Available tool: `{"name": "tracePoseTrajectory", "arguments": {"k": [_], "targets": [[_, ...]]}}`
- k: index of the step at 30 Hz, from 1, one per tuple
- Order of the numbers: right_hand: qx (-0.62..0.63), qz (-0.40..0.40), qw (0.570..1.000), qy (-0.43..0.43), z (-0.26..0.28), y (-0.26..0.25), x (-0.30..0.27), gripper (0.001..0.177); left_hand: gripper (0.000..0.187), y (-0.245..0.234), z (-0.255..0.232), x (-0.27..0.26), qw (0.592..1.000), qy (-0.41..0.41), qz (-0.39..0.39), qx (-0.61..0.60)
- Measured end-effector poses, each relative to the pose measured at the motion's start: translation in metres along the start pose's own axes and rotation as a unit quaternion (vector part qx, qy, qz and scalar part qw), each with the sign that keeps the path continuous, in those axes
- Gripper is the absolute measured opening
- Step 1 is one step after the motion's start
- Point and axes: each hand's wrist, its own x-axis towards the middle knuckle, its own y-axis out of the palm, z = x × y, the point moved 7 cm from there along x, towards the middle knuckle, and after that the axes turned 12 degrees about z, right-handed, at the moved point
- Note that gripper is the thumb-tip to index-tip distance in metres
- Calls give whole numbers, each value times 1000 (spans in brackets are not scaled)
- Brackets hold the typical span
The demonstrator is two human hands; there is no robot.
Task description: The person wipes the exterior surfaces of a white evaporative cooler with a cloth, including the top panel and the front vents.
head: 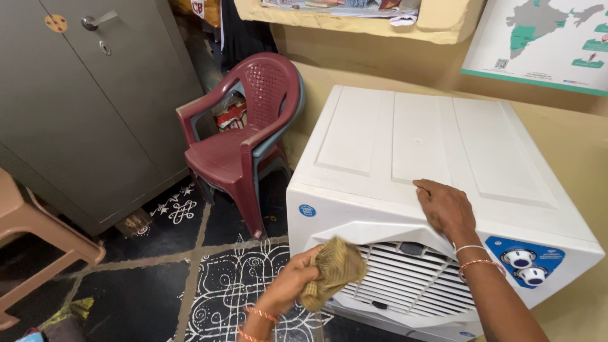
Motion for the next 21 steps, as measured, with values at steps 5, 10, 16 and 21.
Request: {"name": "tracePoseTrajectory", "arguments": {"k": [5,10,16,21], "targets": [[-19,-35,998,-44,2,-4,7,37,52,-73,-9,-18,901,-135,-161,379],[-4,-31,999,-38,-1,-1,1,36,41,-57,-58,-22,935,64,-92,336],[12,-2,1000,0,1,-2,-4,36,19,-22,-119,-33,901,170,-82,391],[-1,-15,1000,-22,0,-1,0,36,14,-30,-122,-33,886,168,-171,398]]}}
